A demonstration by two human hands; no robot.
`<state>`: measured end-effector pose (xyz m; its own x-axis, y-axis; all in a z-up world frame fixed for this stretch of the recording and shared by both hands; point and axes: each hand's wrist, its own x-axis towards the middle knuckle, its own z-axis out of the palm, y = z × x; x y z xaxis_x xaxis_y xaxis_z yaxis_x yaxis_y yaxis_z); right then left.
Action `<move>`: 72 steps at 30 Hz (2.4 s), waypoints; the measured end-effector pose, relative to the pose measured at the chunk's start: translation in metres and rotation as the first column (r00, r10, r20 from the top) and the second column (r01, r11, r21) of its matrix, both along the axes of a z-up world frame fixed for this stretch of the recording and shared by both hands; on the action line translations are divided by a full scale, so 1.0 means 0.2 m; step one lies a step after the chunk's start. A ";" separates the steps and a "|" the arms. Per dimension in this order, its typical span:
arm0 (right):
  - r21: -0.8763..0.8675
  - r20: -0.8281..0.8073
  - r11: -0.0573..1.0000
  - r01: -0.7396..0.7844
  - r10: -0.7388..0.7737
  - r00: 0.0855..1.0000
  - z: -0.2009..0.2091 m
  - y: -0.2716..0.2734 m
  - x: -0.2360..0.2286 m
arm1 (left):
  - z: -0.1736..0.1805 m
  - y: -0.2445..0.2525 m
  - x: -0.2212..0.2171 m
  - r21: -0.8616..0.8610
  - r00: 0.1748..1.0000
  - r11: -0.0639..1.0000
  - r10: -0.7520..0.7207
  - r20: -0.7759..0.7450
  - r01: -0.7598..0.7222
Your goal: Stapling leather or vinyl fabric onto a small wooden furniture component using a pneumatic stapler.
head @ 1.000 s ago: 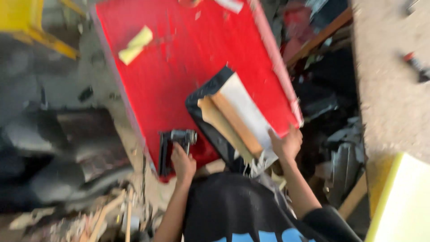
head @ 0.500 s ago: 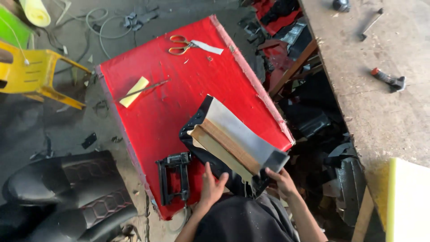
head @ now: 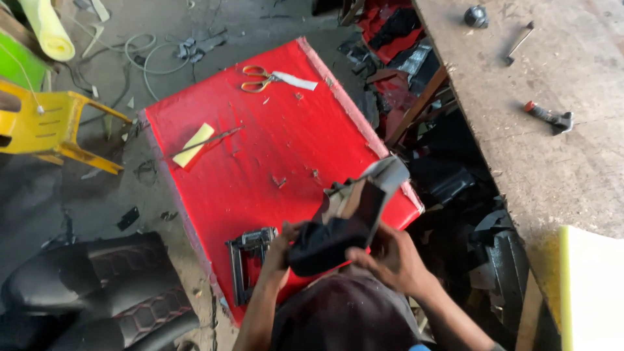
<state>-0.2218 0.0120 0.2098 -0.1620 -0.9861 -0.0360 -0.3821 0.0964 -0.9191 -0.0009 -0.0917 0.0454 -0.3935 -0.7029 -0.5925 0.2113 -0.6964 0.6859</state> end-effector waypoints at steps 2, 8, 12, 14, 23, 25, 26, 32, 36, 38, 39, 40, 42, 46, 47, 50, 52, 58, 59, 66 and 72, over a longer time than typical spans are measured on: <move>-0.071 -0.022 0.994 0.083 -0.085 0.996 -0.03 -0.08 0.03 | -0.29 0.00 0.07 -0.503 0.975 0.858 0.014 0.221 0.102; -0.169 0.004 0.976 0.140 -0.141 0.990 -0.12 -0.22 0.05 | 0.49 0.19 -0.10 -0.933 0.796 0.277 0.498 0.343 0.229; -0.292 0.110 0.956 -0.033 0.068 0.992 -0.26 -0.34 0.00 | 0.45 0.12 -0.13 -0.934 0.680 -0.063 0.703 0.208 0.351; -0.473 -0.202 0.856 -0.209 0.125 0.971 -0.11 -0.44 -0.09 | 0.45 0.04 -0.06 -0.946 0.737 -0.126 0.661 0.145 0.299; -0.372 -0.279 0.640 -0.673 0.614 0.738 -0.55 -0.84 -0.21 | 0.53 -0.06 0.02 -0.905 0.723 -0.219 0.679 0.128 0.365; -0.393 -0.317 0.631 -0.669 0.590 0.743 -0.39 -0.81 -0.14 | 0.62 -0.07 0.02 -0.899 0.656 -0.201 0.746 0.117 0.390; -0.347 -0.359 0.637 -0.689 0.588 0.725 -0.27 -0.80 -0.10 | 0.67 -0.09 0.02 -0.910 0.677 -0.215 0.730 0.090 0.353; 0.123 -0.432 0.834 -0.538 0.533 0.727 0.47 -0.69 0.02 | 0.99 -0.25 0.01 -0.945 0.797 -0.225 0.602 0.057 0.237; 0.362 -0.388 0.823 -0.438 0.560 0.732 0.59 -0.70 -0.01 | 1.11 -0.31 -0.01 -0.980 0.872 -0.133 0.484 0.068 0.150; 0.422 -0.331 0.782 -0.458 0.603 0.726 0.56 -0.72 -0.04 | 1.09 -0.27 0.02 -0.973 0.867 -0.092 0.477 0.143 0.211; 0.482 -0.268 0.729 -0.485 0.650 0.711 0.54 -0.73 -0.05 | 1.07 -0.26 0.03 -0.962 0.853 -0.045 0.475 0.218 0.271; 0.486 -0.267 0.726 -0.487 0.654 0.708 0.48 -0.76 -0.06 | 1.02 -0.27 0.04 -0.962 0.851 -0.041 0.477 0.217 0.269; 0.359 -0.140 0.785 -0.505 0.580 0.803 0.34 -0.81 -0.07 | 0.92 -0.28 0.05 -0.956 0.849 0.059 0.445 0.284 0.288; 0.166 0.103 0.867 -0.470 0.459 0.883 0.27 -0.89 -0.12 | 0.88 -0.29 0.08 -0.941 0.852 0.196 0.403 0.335 0.277; 0.028 0.041 0.880 -0.474 0.472 0.880 0.29 -0.91 -0.14 | 0.88 -0.29 0.10 -0.929 0.850 0.245 0.388 0.357 0.278; -0.135 -0.014 0.869 -0.476 0.478 0.878 0.30 -0.93 -0.11 | 0.87 -0.32 0.11 -0.917 0.862 0.300 0.352 0.364 0.264; -0.164 -0.006 0.867 -0.471 0.476 0.879 0.29 -0.92 -0.05 | 0.84 -0.34 0.11 -0.919 0.877 0.302 0.329 0.350 0.254; -0.249 0.014 0.872 -0.421 0.437 0.899 0.25 -0.90 0.03 | 0.65 -0.37 0.06 -0.922 0.942 0.371 0.260 0.213 0.106; -0.328 -0.099 0.815 -0.479 0.474 0.875 0.27 -0.89 0.03 | 0.64 -0.37 0.06 -0.923 0.935 0.369 0.276 0.222 0.110; -0.175 -0.260 0.933 -0.315 0.264 0.929 0.22 -0.84 0.09 | 0.58 -0.37 0.05 -0.883 0.903 0.458 0.329 0.276 0.103; 0.080 -0.188 0.986 -0.143 0.156 0.970 0.11 -0.94 0.13 | 0.63 -0.38 0.04 -0.857 0.890 0.508 0.348 0.294 0.085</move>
